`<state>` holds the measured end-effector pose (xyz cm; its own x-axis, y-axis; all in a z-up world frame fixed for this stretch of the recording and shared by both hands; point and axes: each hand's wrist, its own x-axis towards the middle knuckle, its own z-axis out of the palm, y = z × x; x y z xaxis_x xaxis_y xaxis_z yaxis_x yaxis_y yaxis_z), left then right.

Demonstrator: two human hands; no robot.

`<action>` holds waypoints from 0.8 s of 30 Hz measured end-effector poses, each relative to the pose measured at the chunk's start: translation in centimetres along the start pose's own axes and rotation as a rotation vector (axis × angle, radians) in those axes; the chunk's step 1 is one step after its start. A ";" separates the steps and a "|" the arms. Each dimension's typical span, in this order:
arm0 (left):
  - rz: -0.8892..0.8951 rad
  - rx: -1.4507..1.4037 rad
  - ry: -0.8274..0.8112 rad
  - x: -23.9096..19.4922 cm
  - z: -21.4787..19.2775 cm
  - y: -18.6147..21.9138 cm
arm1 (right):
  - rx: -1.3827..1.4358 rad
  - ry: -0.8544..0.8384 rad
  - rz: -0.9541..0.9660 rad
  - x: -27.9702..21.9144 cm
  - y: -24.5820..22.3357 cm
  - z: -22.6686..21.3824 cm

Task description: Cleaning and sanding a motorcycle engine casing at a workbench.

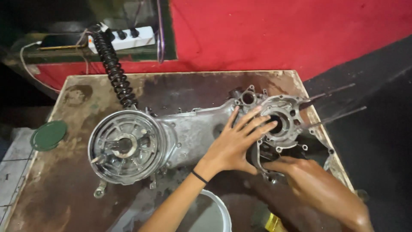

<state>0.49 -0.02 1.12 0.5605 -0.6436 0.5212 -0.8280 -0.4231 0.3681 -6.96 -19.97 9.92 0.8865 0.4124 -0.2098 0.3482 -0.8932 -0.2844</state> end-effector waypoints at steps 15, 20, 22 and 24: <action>-0.015 -0.011 -0.012 0.5 -0.4 0.4 | -0.010 0.011 -0.081 0.0 1.9 1.5; -0.016 -0.034 -0.001 0.0 -0.3 0.5 | -0.005 0.000 -0.059 0.3 2.0 2.2; -0.025 -0.001 -0.014 0.5 -0.6 0.4 | -0.005 0.004 -0.079 -0.4 2.4 1.8; -0.023 -0.001 0.001 0.4 -0.4 0.1 | 0.016 -0.014 -0.057 -0.4 1.2 0.5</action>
<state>0.65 -0.06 1.65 0.5797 -0.6328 0.5134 -0.8147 -0.4375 0.3807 -7.01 -21.09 9.22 0.8611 0.4650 -0.2056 0.3929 -0.8652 -0.3114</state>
